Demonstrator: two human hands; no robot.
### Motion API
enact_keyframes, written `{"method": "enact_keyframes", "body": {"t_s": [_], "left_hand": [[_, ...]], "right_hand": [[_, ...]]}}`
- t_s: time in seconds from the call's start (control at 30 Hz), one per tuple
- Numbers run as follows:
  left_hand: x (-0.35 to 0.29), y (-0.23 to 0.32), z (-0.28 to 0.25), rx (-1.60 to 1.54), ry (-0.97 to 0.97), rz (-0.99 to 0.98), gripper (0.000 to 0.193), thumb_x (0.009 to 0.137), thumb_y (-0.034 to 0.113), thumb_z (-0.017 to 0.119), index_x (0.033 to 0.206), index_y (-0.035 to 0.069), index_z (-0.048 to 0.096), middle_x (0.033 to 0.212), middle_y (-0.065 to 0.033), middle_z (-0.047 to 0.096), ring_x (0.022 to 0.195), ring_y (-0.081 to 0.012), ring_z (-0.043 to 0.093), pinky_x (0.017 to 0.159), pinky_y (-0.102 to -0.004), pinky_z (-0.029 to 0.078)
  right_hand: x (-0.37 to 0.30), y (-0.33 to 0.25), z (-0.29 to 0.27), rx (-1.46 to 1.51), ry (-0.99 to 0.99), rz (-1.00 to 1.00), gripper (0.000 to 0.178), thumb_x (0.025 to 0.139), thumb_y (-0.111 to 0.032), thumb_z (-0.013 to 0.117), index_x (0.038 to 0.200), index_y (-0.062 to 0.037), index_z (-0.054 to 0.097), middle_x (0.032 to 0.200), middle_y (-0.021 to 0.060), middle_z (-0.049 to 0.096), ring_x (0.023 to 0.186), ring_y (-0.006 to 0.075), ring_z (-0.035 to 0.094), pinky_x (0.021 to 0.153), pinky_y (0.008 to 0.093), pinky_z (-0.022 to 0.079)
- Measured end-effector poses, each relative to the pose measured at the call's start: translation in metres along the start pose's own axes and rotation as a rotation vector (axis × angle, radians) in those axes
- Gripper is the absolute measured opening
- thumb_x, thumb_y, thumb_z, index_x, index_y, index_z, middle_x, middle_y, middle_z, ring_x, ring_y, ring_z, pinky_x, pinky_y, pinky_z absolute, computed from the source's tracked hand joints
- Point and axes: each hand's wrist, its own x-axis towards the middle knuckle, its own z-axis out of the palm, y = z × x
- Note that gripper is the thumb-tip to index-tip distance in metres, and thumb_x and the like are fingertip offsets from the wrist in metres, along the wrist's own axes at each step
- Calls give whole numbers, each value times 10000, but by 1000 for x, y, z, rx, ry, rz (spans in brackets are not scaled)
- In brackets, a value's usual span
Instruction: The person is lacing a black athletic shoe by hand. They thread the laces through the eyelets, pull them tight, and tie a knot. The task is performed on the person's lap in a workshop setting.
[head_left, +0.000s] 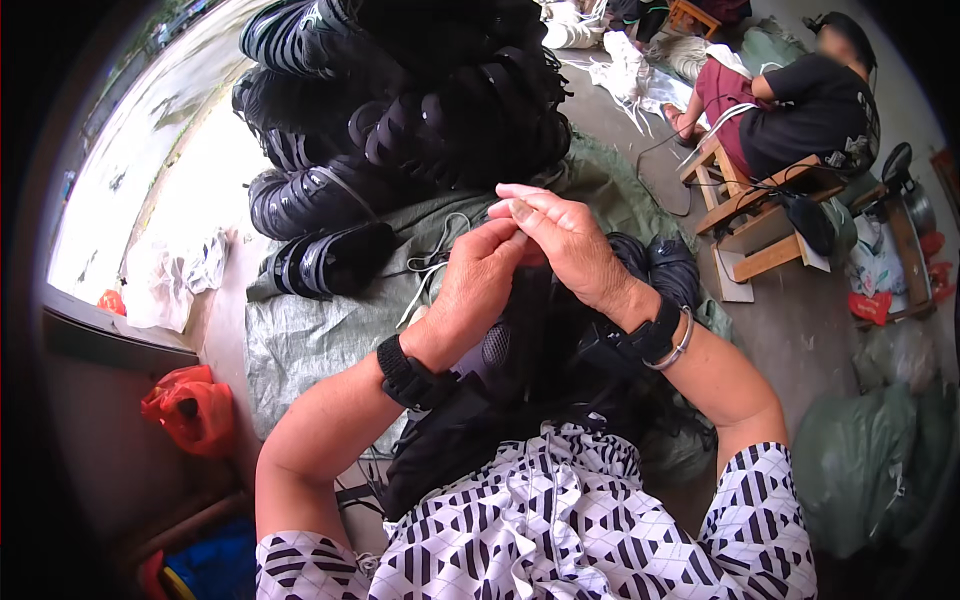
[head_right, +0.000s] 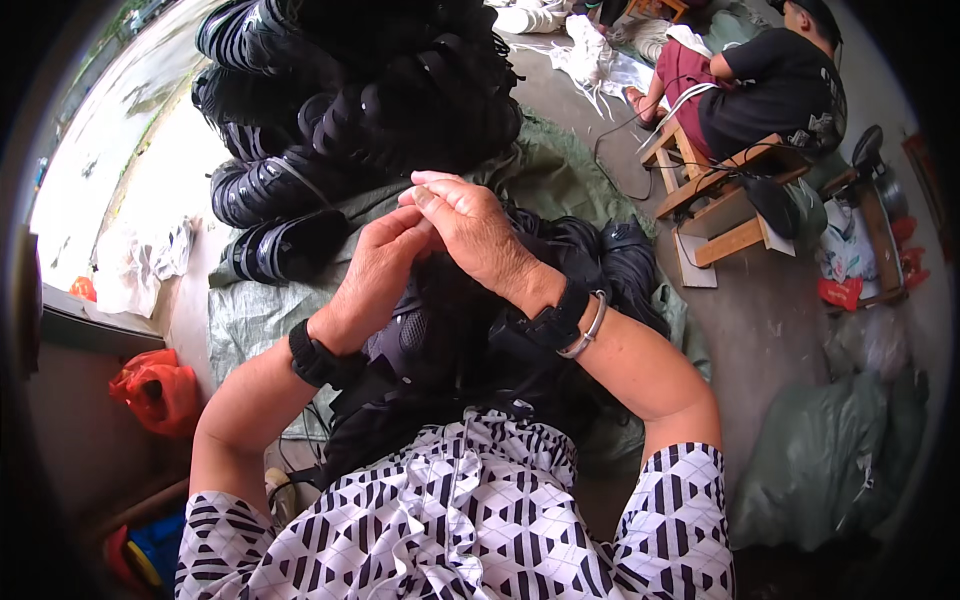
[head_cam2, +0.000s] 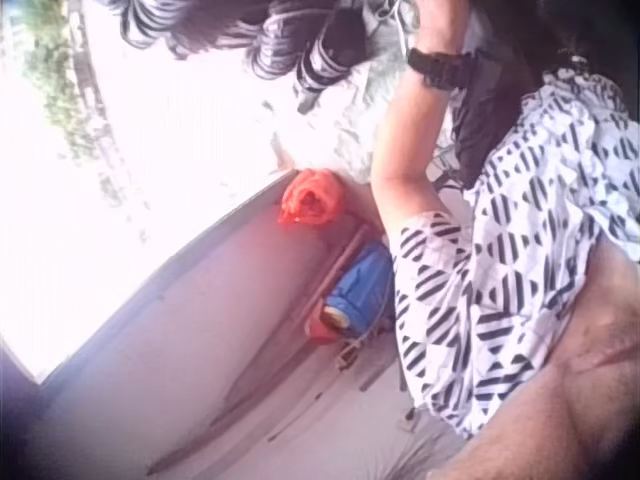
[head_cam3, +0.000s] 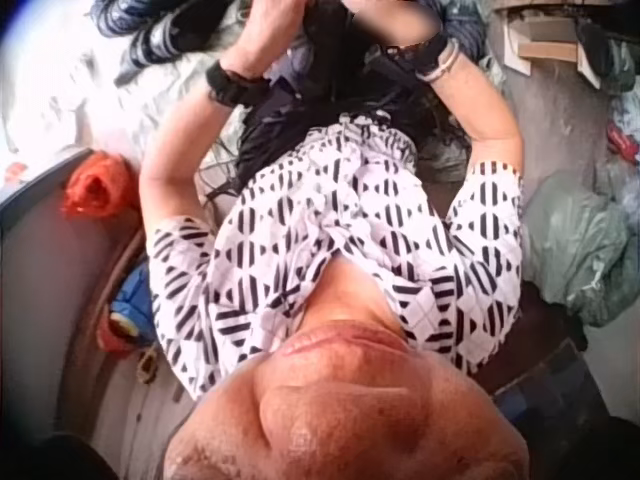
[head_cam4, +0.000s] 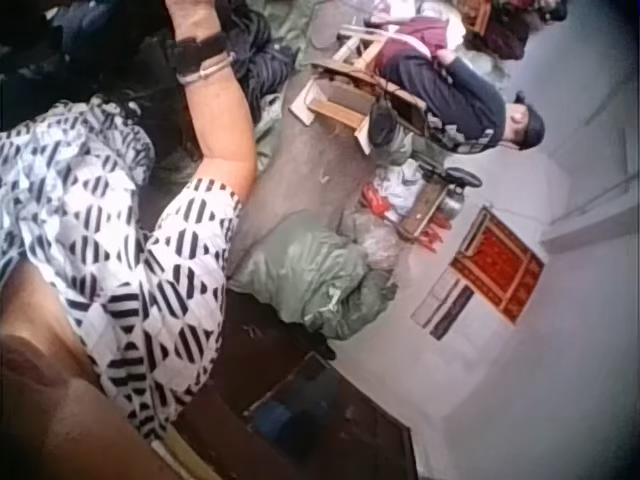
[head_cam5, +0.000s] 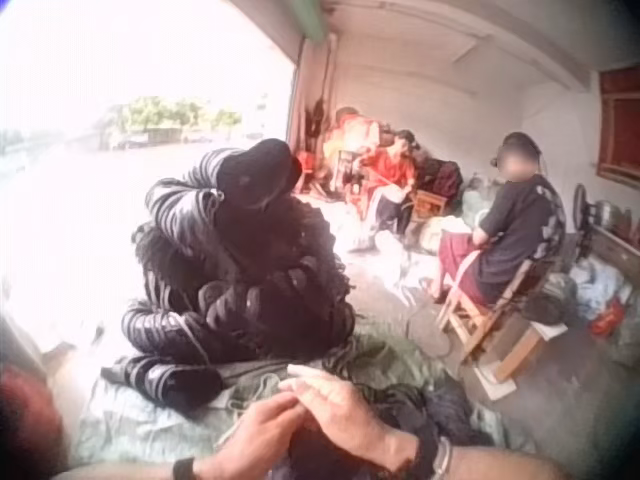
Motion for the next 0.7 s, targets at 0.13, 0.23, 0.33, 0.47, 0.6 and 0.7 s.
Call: {"method": "enact_keyframes", "body": {"t_s": [0.13, 0.23, 0.33, 0.47, 0.6, 0.7], "left_hand": [[-6, -14, 15, -35, -10, 29, 260, 1004, 216, 517, 1089, -6, 622, 953, 2, 628, 885, -58, 547, 787, -213, 431], [-7, -14, 16, 32, -23, -8, 254, 1005, 225, 518, 1044, -1, 628, 899, 11, 615, 841, -52, 532, 756, -209, 422], [-7, -13, 15, 61, -16, -43, 253, 1006, 232, 520, 1017, 6, 634, 858, 20, 603, 795, -46, 514, 721, -207, 409], [-8, -9, 13, 55, -6, -31, 251, 1005, 240, 523, 1000, 17, 639, 814, 33, 594, 751, -34, 491, 673, -196, 383], [-6, -7, 17, 95, 37, -32, 264, 1006, 253, 521, 961, 23, 642, 783, 48, 573, 704, -20, 474, 609, -180, 365], [-9, -6, 20, 134, 28, -54, 278, 1008, 262, 519, 945, 23, 646, 777, 52, 565, 678, -13, 465, 570, -177, 359]], "right_hand": [[-9, 0, -3, -231, 10, -89, 370, 999, -274, 485, 1181, 18, 621, 1010, 97, 687, 911, 120, 627, 790, 278, 513], [-12, -10, -10, -160, -48, 190, 413, 1005, -328, 467, 1199, 10, 605, 1075, 88, 677, 903, 106, 616, 745, 263, 491], [-14, -13, -13, 207, -42, 344, 423, 1007, -360, 454, 1179, -5, 605, 1100, 77, 662, 890, 116, 615, 693, 267, 478], [-18, -8, -20, 640, 117, 401, 424, 990, -402, 494, 1150, -30, 619, 1011, 40, 651, 735, 72, 549, 672, 238, 459], [-33, 0, -18, 313, -41, 312, 399, 979, -402, 510, 1159, -71, 640, 1026, 21, 649, 861, 75, 549, 753, 275, 452], [-36, 1, -16, 213, -27, 280, 381, 978, -395, 512, 1165, -96, 654, 1022, -3, 648, 898, 66, 540, 754, 265, 433]]}}
